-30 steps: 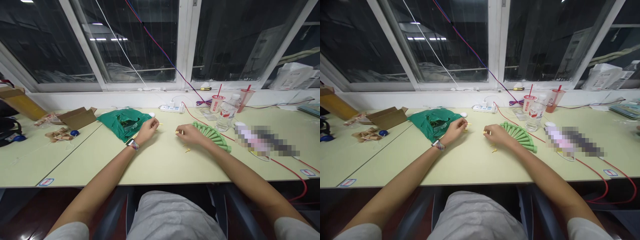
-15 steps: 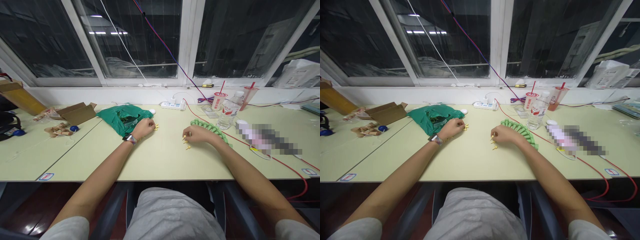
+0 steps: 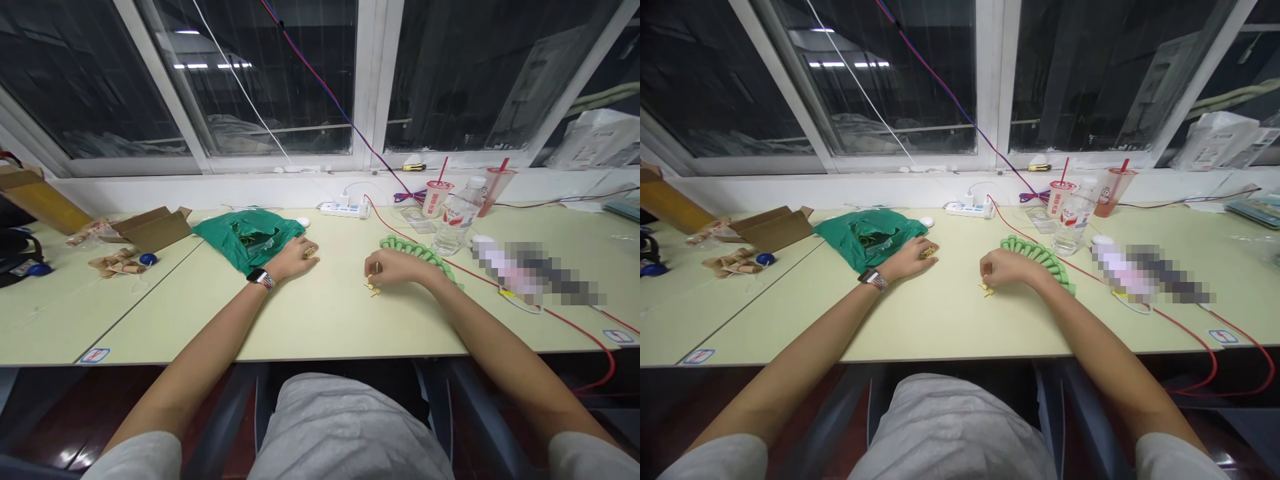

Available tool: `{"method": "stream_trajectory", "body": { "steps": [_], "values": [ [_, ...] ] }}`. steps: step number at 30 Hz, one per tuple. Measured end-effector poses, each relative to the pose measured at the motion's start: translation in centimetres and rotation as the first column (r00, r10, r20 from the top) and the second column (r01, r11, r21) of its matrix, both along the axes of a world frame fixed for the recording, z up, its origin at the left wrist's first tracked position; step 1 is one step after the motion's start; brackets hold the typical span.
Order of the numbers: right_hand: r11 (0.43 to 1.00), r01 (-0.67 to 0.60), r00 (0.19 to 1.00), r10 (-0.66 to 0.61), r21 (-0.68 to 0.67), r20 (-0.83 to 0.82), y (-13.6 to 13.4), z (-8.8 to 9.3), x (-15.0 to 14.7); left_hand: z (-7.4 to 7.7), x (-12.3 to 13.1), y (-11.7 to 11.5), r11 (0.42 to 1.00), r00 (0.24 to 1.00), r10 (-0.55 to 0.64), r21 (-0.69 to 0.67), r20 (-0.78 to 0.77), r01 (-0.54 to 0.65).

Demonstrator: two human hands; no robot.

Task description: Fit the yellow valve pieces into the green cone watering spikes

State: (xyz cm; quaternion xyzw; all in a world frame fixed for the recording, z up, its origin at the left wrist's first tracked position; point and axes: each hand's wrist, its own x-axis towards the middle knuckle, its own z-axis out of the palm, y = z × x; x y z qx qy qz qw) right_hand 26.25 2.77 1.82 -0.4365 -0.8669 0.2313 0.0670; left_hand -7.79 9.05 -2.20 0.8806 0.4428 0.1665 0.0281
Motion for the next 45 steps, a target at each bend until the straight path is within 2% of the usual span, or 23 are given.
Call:
{"method": "stream_trajectory", "body": {
  "steps": [5, 12, 17, 21, 25, 29, 32, 36, 41, 45],
  "values": [
    [0.996, -0.057, 0.998, 0.054, -0.073, -0.039, -0.3, -0.1, -0.3, 0.6, 0.3, -0.4, 0.998, 0.999, -0.047, 0.033, 0.001, 0.047],
    [0.996, -0.089, 0.995, 0.088, 0.017, 0.042, -1.0, -0.2, -0.9, 1.2, 0.4, -0.9, 0.999, 0.999, -0.04, 0.029, -0.014, 0.041],
    [0.995, -0.095, 0.993, 0.096, -0.018, 0.064, -0.8, 0.1, -0.3, 1.9, 0.4, -1.2, 0.999, 0.999, -0.044, -0.006, 0.005, 0.044],
    [0.992, -0.116, 0.992, 0.118, -0.046, 0.051, -0.8, 0.3, 0.0, 3.4, 0.3, -1.4, 0.999, 0.991, 0.009, -0.033, 0.134, -0.004],
    [0.987, -0.132, 0.991, 0.133, -0.093, 0.003, -0.8, 0.4, 0.1, 5.6, -1.3, -1.6, 0.99, 0.951, 0.107, -0.116, 0.291, -0.076],
    [0.992, -0.085, 0.996, 0.081, -0.096, -0.048, -0.8, 0.6, -0.1, 6.9, -4.0, -2.8, 0.971, 0.964, 0.158, -0.212, 0.213, -0.112],
    [1.0, -0.007, 0.997, 0.006, -0.005, -0.077, -0.9, 0.9, -0.2, 6.5, -5.4, -4.3, 0.966, 0.984, 0.147, -0.227, 0.097, -0.122],
    [0.989, 0.099, 0.99, -0.087, 0.112, -0.113, -0.8, 1.0, -0.4, 5.4, -5.7, -5.9, 0.973, 0.991, 0.134, -0.191, 0.0, -0.132],
    [0.983, 0.125, 0.986, -0.108, 0.134, -0.123, -0.7, 0.8, -0.5, 4.5, -5.2, -6.0, 0.975, 0.987, 0.141, -0.164, -0.072, -0.151],
    [0.977, 0.155, 0.975, -0.129, 0.143, -0.179, -0.5, 0.9, -0.6, 4.9, -4.5, -5.8, 0.974, 0.984, 0.133, -0.165, -0.121, -0.153]
  ]
}}
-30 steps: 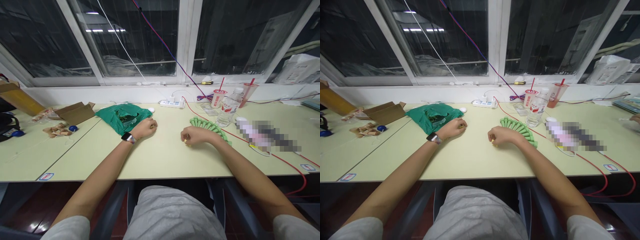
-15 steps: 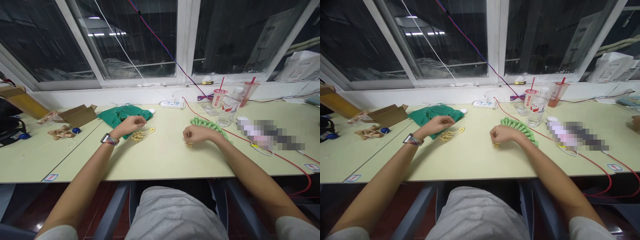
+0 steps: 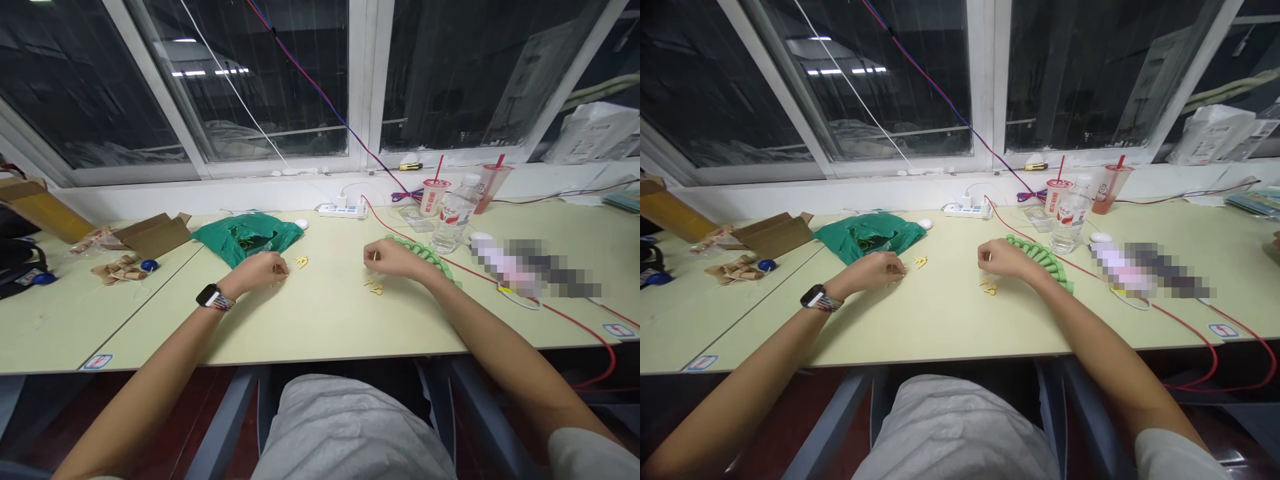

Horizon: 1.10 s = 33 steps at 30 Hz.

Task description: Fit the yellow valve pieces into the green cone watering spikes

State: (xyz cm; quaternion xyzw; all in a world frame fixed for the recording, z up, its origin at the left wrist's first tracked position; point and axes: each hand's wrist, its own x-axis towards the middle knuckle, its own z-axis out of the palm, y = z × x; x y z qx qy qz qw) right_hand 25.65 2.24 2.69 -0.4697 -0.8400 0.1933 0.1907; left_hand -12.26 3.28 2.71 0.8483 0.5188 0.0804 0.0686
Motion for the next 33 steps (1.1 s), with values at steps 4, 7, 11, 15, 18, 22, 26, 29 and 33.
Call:
{"method": "stream_trajectory", "body": {
  "steps": [4, 7, 11, 15, 18, 22, 26, 29, 33],
  "values": [
    [0.999, 0.033, 0.991, -0.031, 0.015, -0.134, 0.1, 0.2, -0.1, 2.3, 1.6, -1.1, 1.0, 0.998, -0.029, 0.011, 0.053, 0.029],
    [0.994, 0.01, 0.946, -0.046, -0.112, -0.321, 0.0, 0.1, -0.6, 4.4, 4.0, -2.2, 0.995, 0.967, -0.099, 0.005, 0.234, 0.101],
    [0.929, -0.19, 0.852, -0.005, -0.319, -0.523, -0.3, -0.5, -1.6, 5.1, 8.1, -2.1, 0.974, 0.847, -0.192, -0.006, 0.496, 0.225],
    [0.89, -0.293, 0.781, 0.011, -0.35, -0.624, -0.6, -0.7, -2.1, 3.3, 11.1, -0.7, 0.927, 0.738, -0.272, -0.038, 0.618, 0.373],
    [0.895, -0.274, 0.768, -0.016, -0.351, -0.64, -0.6, -0.5, -2.1, 1.9, 12.0, -0.2, 0.922, 0.724, -0.287, -0.024, 0.628, 0.387],
    [0.914, -0.257, 0.807, 0.023, -0.315, -0.59, -0.3, -0.8, -1.9, 0.9, 12.0, -0.5, 0.936, 0.723, -0.284, 0.021, 0.63, 0.35],
    [0.912, -0.265, 0.825, 0.046, -0.314, -0.563, 0.0, -1.6, -2.1, -0.2, 11.8, -1.1, 0.936, 0.744, -0.322, 0.081, 0.586, 0.342],
    [0.895, -0.273, 0.814, 0.02, -0.352, -0.58, -0.1, -2.0, -2.4, -1.1, 11.7, -1.5, 0.901, 0.792, -0.432, 0.24, 0.431, 0.361],
    [0.861, -0.294, 0.795, -0.02, -0.414, -0.606, -0.1, -2.2, -2.6, -1.8, 11.5, -1.6, 0.792, 0.849, -0.509, 0.462, 0.14, 0.399]
  ]
}}
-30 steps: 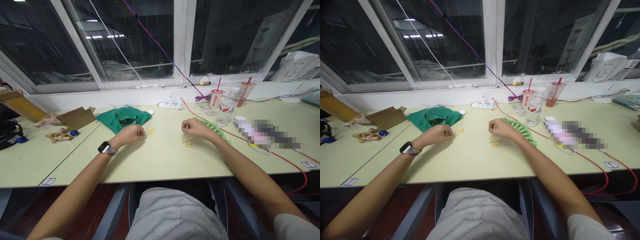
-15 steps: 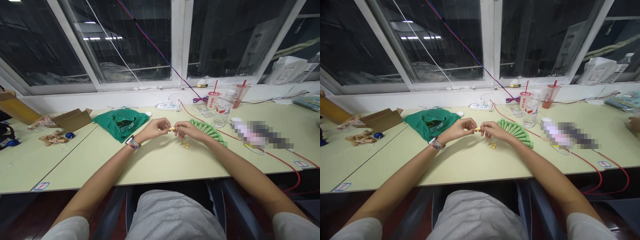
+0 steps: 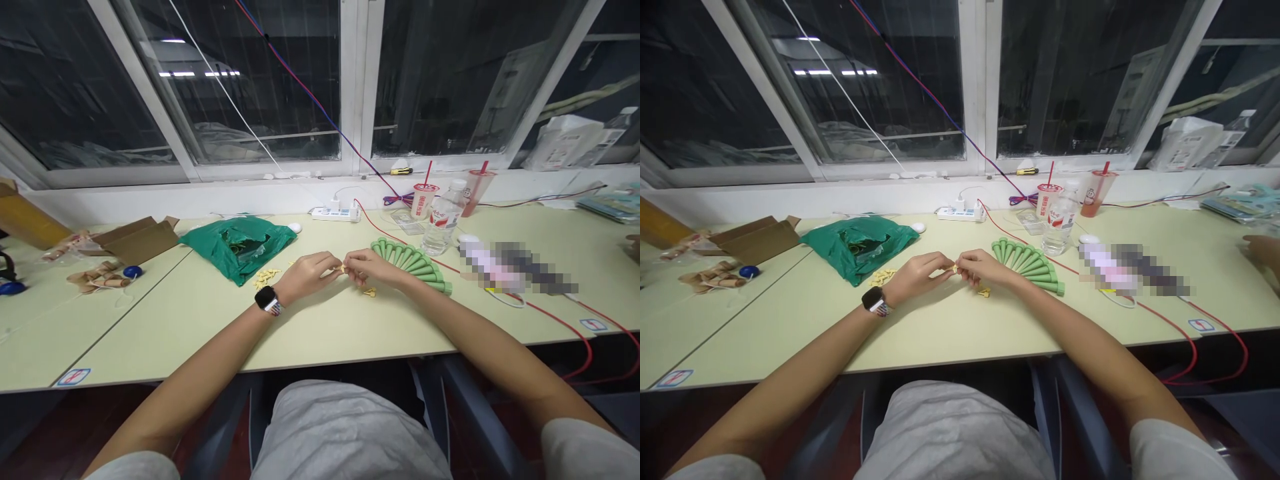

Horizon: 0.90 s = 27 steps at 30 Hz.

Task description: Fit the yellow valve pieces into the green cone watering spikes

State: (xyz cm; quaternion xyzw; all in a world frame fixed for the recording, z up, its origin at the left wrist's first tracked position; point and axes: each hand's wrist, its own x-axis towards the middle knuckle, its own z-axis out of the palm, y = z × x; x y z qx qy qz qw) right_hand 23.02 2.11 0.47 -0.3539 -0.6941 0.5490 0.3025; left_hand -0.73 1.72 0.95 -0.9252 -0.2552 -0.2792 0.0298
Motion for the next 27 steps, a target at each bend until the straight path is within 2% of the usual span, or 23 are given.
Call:
{"method": "stream_trajectory", "body": {
  "steps": [3, 6, 9, 12, 14, 17, 19, 22, 24, 27],
  "values": [
    [0.998, -0.021, 1.0, 0.02, -0.057, -0.018, 0.1, -0.2, 0.0, -0.2, -0.1, 0.3, 0.982, 0.999, -0.025, 0.186, -0.028, 0.03],
    [0.996, -0.028, 0.997, 0.021, -0.089, -0.069, 0.3, -0.2, 0.0, -0.4, -0.2, 0.7, 0.947, 0.998, -0.069, 0.312, -0.012, 0.07],
    [0.998, 0.004, 0.994, -0.011, -0.065, -0.112, 0.5, -0.2, 0.0, -0.7, -0.1, 0.9, 0.935, 0.996, -0.087, 0.347, 0.014, 0.076],
    [1.0, 0.01, 0.992, -0.009, 0.005, -0.129, 0.3, 0.0, -0.1, -0.8, 0.2, 0.7, 0.945, 0.995, -0.092, 0.318, 0.045, 0.073],
    [0.999, 0.012, 0.993, -0.007, 0.041, -0.12, 0.1, 0.2, -0.1, -0.8, 0.4, 0.3, 0.972, 0.991, -0.094, 0.225, 0.094, 0.071],
    [0.994, 0.02, 0.999, -0.014, 0.108, -0.051, -0.3, 0.2, -0.1, -0.6, 0.6, -0.1, 0.996, 0.974, -0.03, -0.075, 0.226, 0.048],
    [0.979, 0.033, 0.999, -0.036, 0.2, 0.012, -0.6, 0.0, -0.2, -0.5, 0.8, -0.2, 0.946, 0.954, 0.07, -0.324, 0.293, 0.03],
    [0.909, 0.043, 0.994, -0.082, 0.414, 0.077, -0.7, -0.5, -0.4, -0.5, 0.9, 0.0, 0.799, 0.933, 0.168, -0.599, 0.318, 0.06],
    [0.851, 0.032, 0.99, -0.1, 0.523, 0.101, -0.7, -0.8, -0.5, -0.5, 0.9, 0.2, 0.74, 0.929, 0.185, -0.668, 0.32, 0.083],
    [0.788, 0.055, 0.986, -0.141, 0.613, 0.092, -0.6, -1.0, -0.5, -0.6, 0.9, 0.2, 0.745, 0.91, 0.207, -0.661, 0.359, 0.091]
  ]
}}
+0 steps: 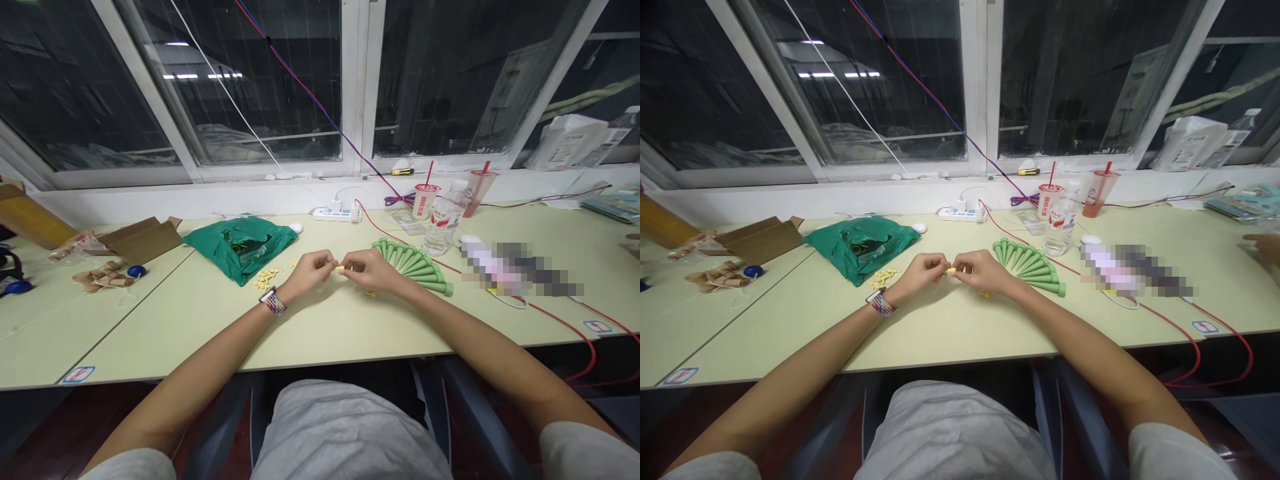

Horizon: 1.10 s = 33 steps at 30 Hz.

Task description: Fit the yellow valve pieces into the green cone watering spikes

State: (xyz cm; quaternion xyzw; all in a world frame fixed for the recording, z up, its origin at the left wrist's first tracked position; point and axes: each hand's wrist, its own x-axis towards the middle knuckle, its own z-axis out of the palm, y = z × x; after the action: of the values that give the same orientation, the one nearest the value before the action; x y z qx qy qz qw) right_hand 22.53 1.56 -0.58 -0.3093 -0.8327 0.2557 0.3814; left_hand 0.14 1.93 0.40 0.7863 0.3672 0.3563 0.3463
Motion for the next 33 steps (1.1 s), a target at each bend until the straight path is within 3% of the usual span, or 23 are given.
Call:
{"method": "stream_trajectory", "body": {
  "steps": [5, 9, 13, 20, 28, 31, 33],
  "values": [
    [0.996, 0.061, 0.998, -0.06, 0.065, -0.007, 0.3, 0.2, 0.2, 0.1, -0.1, -0.1, 0.998, 0.998, -0.034, 0.061, 0.058, 0.03],
    [0.993, 0.093, 0.996, -0.092, 0.067, -0.017, 0.5, 0.2, 0.4, -0.2, -0.1, 0.1, 0.999, 0.998, -0.032, 0.03, 0.047, 0.031],
    [0.993, 0.08, 0.997, -0.078, 0.089, -0.027, 0.7, 0.1, 0.5, -0.5, -0.1, 0.4, 1.0, 0.999, 0.003, -0.022, 0.036, -0.002],
    [0.993, 0.089, 0.995, -0.086, 0.075, -0.04, 0.8, 0.0, 0.5, 0.0, -0.3, 0.2, 0.999, 1.0, 0.004, 0.051, 0.029, -0.005],
    [0.986, 0.157, 0.987, -0.159, 0.055, 0.028, 0.9, 0.5, 0.7, -0.2, -0.7, 1.4, 0.993, 0.993, 0.095, 0.061, 0.071, -0.099],
    [0.985, 0.173, 0.971, -0.169, -0.01, 0.167, 1.2, 0.8, 1.3, -0.1, -2.0, 2.6, 0.967, 0.979, 0.187, 0.158, 0.085, -0.199],
    [0.988, 0.143, 0.944, -0.117, -0.063, 0.31, 1.4, 1.1, 1.9, 0.0, -3.1, 3.5, 0.918, 0.955, 0.298, 0.277, -0.004, -0.285]
  ]
}}
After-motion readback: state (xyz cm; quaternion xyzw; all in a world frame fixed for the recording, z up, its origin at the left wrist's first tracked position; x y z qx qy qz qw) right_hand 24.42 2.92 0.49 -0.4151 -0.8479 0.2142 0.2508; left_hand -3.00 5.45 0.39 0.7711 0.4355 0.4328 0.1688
